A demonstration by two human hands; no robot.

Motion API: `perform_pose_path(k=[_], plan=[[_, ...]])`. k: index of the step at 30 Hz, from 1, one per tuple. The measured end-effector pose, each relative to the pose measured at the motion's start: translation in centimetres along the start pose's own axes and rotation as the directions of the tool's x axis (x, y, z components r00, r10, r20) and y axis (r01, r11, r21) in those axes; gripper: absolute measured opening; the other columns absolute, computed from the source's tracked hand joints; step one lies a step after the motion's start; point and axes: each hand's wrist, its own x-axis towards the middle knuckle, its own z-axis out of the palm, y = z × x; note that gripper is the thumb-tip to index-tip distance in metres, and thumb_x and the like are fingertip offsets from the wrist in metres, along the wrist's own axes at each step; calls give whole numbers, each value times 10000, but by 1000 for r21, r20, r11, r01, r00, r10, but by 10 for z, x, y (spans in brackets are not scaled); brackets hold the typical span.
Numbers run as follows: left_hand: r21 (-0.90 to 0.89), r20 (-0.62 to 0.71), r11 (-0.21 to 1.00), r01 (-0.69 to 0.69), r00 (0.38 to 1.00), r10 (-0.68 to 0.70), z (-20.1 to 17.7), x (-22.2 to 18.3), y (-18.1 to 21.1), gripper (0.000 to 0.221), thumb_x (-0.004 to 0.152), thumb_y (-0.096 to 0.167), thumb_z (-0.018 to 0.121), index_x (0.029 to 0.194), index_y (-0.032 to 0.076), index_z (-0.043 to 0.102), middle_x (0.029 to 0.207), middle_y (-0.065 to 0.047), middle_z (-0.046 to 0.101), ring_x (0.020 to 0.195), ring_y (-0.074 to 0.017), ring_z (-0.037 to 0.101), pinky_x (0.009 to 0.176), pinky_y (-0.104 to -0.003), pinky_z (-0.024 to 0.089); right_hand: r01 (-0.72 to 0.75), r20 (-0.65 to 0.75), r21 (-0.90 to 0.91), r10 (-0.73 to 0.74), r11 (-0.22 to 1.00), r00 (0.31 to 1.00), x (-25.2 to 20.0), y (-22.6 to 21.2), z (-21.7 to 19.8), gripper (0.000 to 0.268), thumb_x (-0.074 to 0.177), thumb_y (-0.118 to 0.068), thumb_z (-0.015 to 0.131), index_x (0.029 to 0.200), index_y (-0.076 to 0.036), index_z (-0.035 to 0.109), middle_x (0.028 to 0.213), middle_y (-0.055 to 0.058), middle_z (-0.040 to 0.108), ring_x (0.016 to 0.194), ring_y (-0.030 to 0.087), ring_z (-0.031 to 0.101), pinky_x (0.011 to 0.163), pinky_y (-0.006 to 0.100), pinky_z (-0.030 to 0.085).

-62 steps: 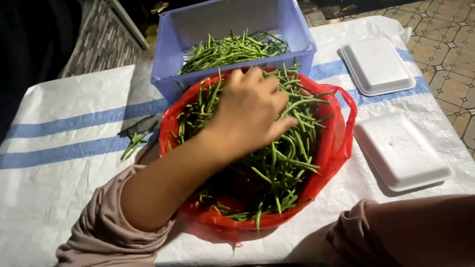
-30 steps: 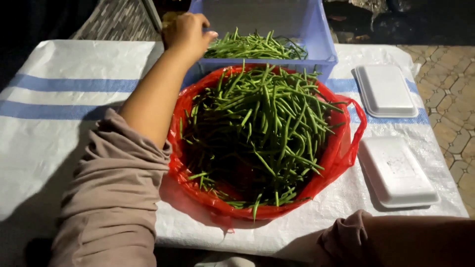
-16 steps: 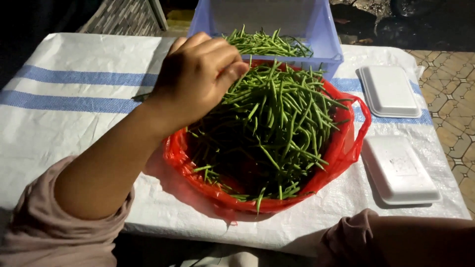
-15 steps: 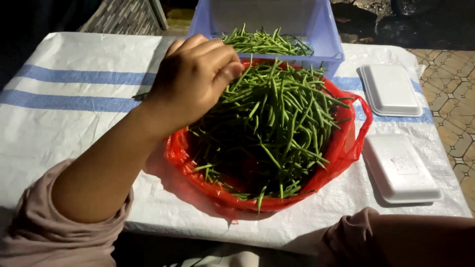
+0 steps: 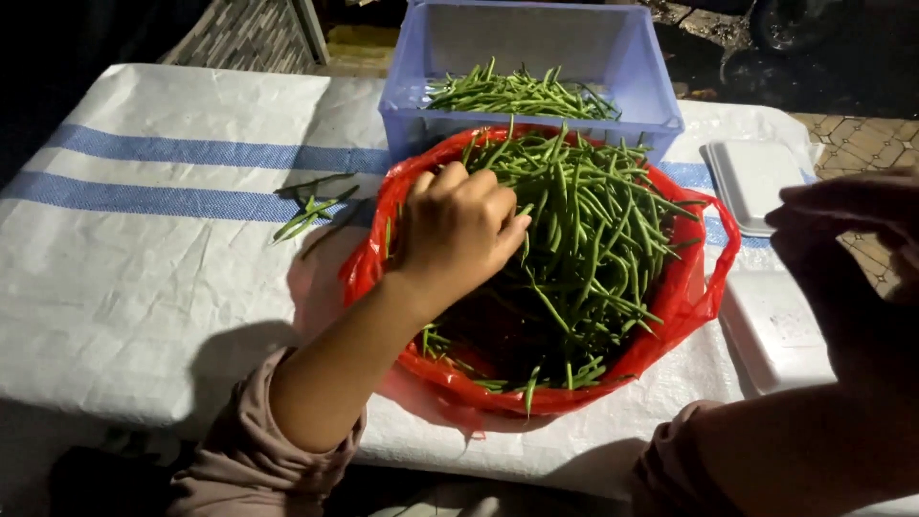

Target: Sorting green beans by hand, snapping off the ends, and transferring them from a red plastic bag into a blue plastic crate.

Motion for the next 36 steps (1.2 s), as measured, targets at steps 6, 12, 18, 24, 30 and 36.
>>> perform_pose_path(k=[6,12,18,24,30,36], plan=[[-33,-148,998,48,988,-52,-33,10,-20,179,895,235,783,783,158,667,762,3,667,692,-232,589,573,-402,399,32,13,-4,-32,999,999,6,-31,19,227,1146,164,646,1356,109,580,1206,229,652,1060,286,664,1062,391,525],[-108,-285,993,48,955,-77,-65,22,-37,240,985,108,777,817,104,606,753,-27,635,658,-240,581,638,-387,450,-53,-50,-28,51,998,997,31,-54,38,168,1099,89,711,1258,47,680,1117,156,719,978,207,675,957,326,533],[-300,-355,951,68,918,-177,-77,43,-21,244,1019,123,719,816,83,590,719,-31,608,639,-194,556,654,-366,449,-137,25,-36,138,990,990,71,-24,92,159,929,-133,792,1087,-116,777,974,16,776,672,157,665,637,305,531],[-459,-285,882,106,923,-260,-71,45,0,226,990,146,710,796,91,608,701,-15,612,617,-157,541,625,-322,452,-184,117,28,179,983,977,81,-37,109,429,826,-247,829,1242,-226,729,918,-46,774,714,120,650,701,305,510],[-456,-266,888,64,942,-204,-55,39,0,257,978,133,724,760,102,592,669,-3,592,614,-161,542,619,-323,447,-179,88,33,176,983,980,78,-37,115,225,873,-234,809,1087,-169,785,863,-38,767,670,106,614,650,285,503],[-531,-195,844,69,960,-201,-51,39,-8,227,992,199,700,803,91,636,726,-6,643,646,-143,577,605,-298,465,-158,152,-46,163,986,975,79,-34,113,82,952,-185,725,941,-156,801,848,-38,782,665,114,629,664,295,507]])
